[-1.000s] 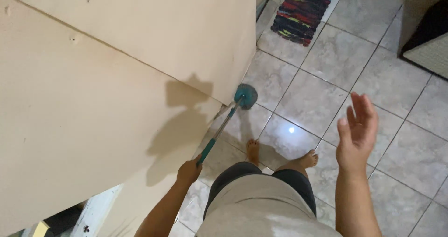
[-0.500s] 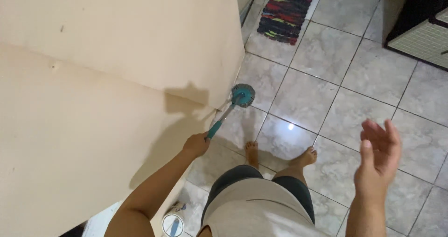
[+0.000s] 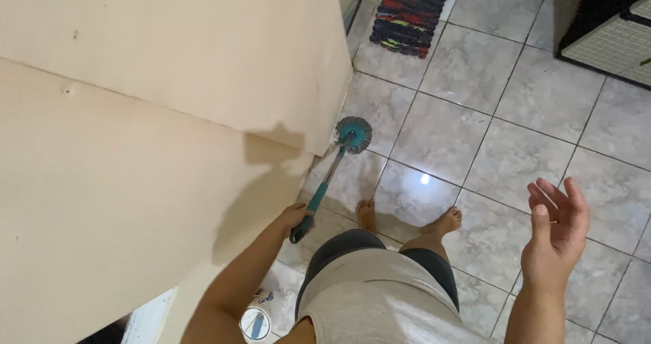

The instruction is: The person mops tiled floors in a bedroom and adjacent hallway using a spin mop. They move the mop back and forth across the floor, working around furniture and along walls.

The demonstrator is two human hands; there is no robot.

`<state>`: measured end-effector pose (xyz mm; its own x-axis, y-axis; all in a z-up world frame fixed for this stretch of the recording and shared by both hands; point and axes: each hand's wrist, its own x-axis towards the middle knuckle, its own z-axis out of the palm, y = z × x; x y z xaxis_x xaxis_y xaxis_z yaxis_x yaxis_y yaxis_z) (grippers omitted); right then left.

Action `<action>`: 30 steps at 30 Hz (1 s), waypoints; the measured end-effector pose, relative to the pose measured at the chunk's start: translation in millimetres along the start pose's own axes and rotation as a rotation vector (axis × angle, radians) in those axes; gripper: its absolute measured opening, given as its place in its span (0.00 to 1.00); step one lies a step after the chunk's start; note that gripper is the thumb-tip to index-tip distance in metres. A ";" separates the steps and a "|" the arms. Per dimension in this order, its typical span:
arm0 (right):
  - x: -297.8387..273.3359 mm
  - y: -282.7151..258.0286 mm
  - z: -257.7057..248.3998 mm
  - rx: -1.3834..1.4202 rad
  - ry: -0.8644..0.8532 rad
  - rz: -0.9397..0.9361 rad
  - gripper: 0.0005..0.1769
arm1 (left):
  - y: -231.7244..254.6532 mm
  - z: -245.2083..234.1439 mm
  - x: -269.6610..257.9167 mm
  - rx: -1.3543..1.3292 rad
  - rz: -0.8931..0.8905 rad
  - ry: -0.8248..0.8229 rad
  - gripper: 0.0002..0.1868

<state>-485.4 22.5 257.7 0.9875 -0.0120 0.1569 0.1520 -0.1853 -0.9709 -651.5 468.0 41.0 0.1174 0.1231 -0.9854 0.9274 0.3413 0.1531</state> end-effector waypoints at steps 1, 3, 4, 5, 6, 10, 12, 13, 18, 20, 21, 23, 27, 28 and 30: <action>0.4 3.8 -2.1 0.013 -0.003 -0.006 0.26 | -2.7 1.6 0.6 -0.130 0.105 -0.033 0.31; -0.3 4.2 -2.7 0.025 -0.008 -0.005 0.26 | -1.3 3.3 -4.6 -0.261 0.203 -0.063 0.20; -1.6 0.7 -1.0 0.015 0.003 0.003 0.25 | 2.6 3.1 -10.6 -0.400 0.231 -0.068 0.22; -0.1 -1.9 1.0 0.005 0.006 0.007 0.24 | 6.0 4.1 -15.7 -0.547 0.260 -0.071 0.24; 0.5 1.7 0.9 0.005 -0.005 0.010 0.24 | 9.4 5.1 -10.2 -0.556 0.256 -0.067 0.24; 2.2 -1.2 8.6 -0.004 -0.060 -0.024 0.24 | 20.9 10.1 -24.2 -0.814 0.503 -0.031 0.40; 5.0 1.3 11.8 -0.022 -0.074 -0.039 0.24 | 33.3 13.8 -45.7 -0.803 0.562 0.009 0.45; 7.8 8.2 11.5 0.003 -0.080 -0.049 0.25 | 38.4 15.8 -55.6 -0.779 0.586 0.022 0.46; 13.8 -8.8 24.0 -0.032 -0.090 -0.040 0.24 | 40.6 5.1 -30.4 -0.597 0.661 0.136 0.39; 16.6 -10.5 27.6 -0.032 -0.105 -0.053 0.24 | 45.6 3.6 -34.3 -0.378 0.839 0.322 0.22; 18.8 -8.5 28.2 -0.033 -0.106 -0.051 0.24 | 48.5 6.2 -37.3 -0.378 0.837 0.322 0.22; 21.0 -4.2 28.0 -0.019 -0.100 -0.030 0.24 | 50.5 12.3 -43.4 -0.196 0.973 0.499 0.17; 27.0 17.5 31.9 0.062 -0.147 -0.067 0.25 | 48.1 13.2 6.0 -0.032 1.245 0.585 0.22; 27.9 6.3 38.2 0.031 -0.151 -0.078 0.24 | 48.3 13.0 7.0 -0.046 1.218 0.586 0.22; 26.1 -4.8 48.5 0.005 -0.153 -0.084 0.24 | 49.4 6.8 2.6 -0.053 1.192 0.590 0.23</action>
<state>-458.3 70.7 257.6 0.9659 0.1531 0.2086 0.2342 -0.1746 -0.9564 -603.0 478.9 45.4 0.6594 0.7485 -0.0704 0.3496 -0.2224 0.9101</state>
